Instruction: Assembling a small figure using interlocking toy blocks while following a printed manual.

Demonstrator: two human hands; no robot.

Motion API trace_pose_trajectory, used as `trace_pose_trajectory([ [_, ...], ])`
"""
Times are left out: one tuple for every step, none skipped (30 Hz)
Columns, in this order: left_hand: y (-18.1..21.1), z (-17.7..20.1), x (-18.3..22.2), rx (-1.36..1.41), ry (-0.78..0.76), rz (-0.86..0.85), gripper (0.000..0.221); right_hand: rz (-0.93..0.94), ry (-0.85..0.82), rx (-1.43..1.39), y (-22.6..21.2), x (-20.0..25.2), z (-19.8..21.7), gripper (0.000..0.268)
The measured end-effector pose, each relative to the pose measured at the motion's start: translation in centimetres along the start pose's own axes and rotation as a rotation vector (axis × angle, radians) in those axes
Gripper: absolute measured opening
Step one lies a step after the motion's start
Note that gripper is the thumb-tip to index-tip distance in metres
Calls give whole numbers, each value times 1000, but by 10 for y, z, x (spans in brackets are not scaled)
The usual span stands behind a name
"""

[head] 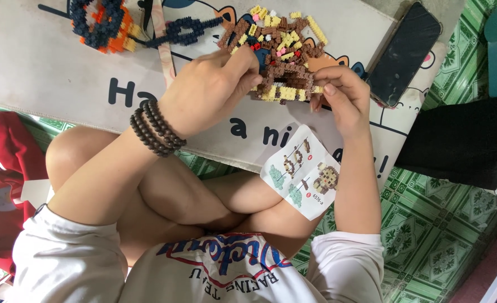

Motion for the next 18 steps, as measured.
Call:
trace_pose_trajectory([
  [3, 5, 0, -41, 74, -25, 11, -1, 6, 14, 1, 1, 1, 26],
  [4, 7, -1, -40, 74, -24, 11, -2, 5, 14, 1, 0, 1, 26],
  [6, 14, -1, 4, 140, -44, 9, 7, 4, 9, 0, 0, 1, 28],
  [8, 21, 0, 47, 207, -65, 10, 16, 3, 5, -2, -1, 0, 31],
  [6, 21, 0, 48, 208, -64, 10, 16, 1, 5, -1, 0, 0, 31],
  [3, 25, 2, 120, 254, -73, 15, 20, -6, -20, -1, 0, -1, 30],
  [0, 29, 4, 193, 300, -82, 23, 25, -13, -45, 0, 0, -1, 29],
  [-1, 30, 4, 192, 301, -82, 23, 25, -14, -44, -3, -2, -3, 29],
  [-7, 31, 5, 250, 309, -23, 22, 30, -19, -1, -8, -3, -5, 32],
  [-14, 32, 6, 309, 315, 35, 21, 35, -24, 42, -12, -4, -7, 35],
  [-15, 32, 7, 308, 316, 35, 21, 35, -25, 42, -11, -5, -7, 35],
  [-16, 36, 9, 266, 350, 40, 23, 19, -21, 72, -10, -5, -6, 30],
  [-17, 38, 10, 223, 384, 45, 24, 3, -18, 101, -9, -4, -5, 24],
  [-18, 39, 11, 224, 383, 45, 24, 3, -17, 101, -10, -4, -5, 24],
  [-17, 42, 13, 128, 421, 49, 25, -4, -24, 90, -9, -3, -5, 22],
  [-15, 46, 14, 31, 458, 52, 25, -10, -33, 79, -9, -4, -6, 21],
  [-17, 45, 14, 30, 458, 51, 25, -9, -32, 79, -8, -3, -5, 21],
  [-17, 45, 15, -87, 480, 73, 23, -26, -21, 70, -7, -2, -4, 20],
])
Point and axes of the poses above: each hand's wrist, its own x-axis away from the middle knuckle, its own z-axis out of the back of the hand, y = z × x, the point moved 8 cm from there along -x, towards the middle knuckle, and after that the axes turned 12 degrees about -y, right-handed, at the moved point
